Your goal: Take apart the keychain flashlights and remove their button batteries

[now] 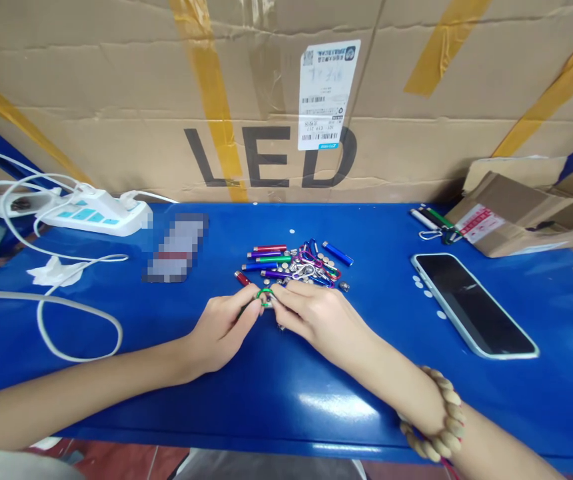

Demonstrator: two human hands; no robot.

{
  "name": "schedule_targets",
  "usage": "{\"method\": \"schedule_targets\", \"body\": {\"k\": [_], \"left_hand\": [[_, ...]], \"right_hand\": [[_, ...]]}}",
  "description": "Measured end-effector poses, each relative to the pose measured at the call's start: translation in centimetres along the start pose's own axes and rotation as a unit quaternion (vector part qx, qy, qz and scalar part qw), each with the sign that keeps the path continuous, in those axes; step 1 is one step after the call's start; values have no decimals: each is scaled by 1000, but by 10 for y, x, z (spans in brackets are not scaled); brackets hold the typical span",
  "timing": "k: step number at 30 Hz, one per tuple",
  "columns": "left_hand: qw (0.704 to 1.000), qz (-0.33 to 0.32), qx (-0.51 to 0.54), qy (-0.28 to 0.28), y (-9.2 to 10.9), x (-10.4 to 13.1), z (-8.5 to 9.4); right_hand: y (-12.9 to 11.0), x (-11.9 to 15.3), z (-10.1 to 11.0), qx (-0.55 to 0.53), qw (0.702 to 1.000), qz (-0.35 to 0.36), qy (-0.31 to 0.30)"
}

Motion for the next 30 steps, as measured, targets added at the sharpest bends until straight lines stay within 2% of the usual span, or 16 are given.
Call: {"method": "schedule_targets", "body": {"k": [4,7,10,16,19,24,26,28,30], "left_hand": [[999,31,21,-13,-4,-3,0],[999,38,16,-4,-5,-4,2],[1000,24,-2,10,-3,-4,2],[999,-21,-36,3,3,-1,-6],[1000,-13,5,18,1,0,-1],[998,7,64,16,-2,0,2],[997,11,71,18,-3,0,2],[997,12,75,23,-4,0,3],[997,12,77,28,-5,0,4]], "right_hand": [[11,6,16,63,997,-12,46],[13,8,23,87,994,-14,66],[13,9,22,95,993,-21,70],[11,10,26,90,990,-37,101],[18,11,25,90,991,-56,85],[42,19,13,131,981,-142,-10],[44,20,14,163,973,-162,-27],[42,19,20,139,974,-177,6],[39,17,24,37,979,-191,63]]}}
Point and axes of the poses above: each hand's wrist, its own x-axis away from the middle knuckle, its own z-axis out of the back of the hand, y = z × x, the point moved 10 cm from there along -x, towards the middle knuckle, and after that the axes turned 15 degrees about z, right-handed, at the moved point
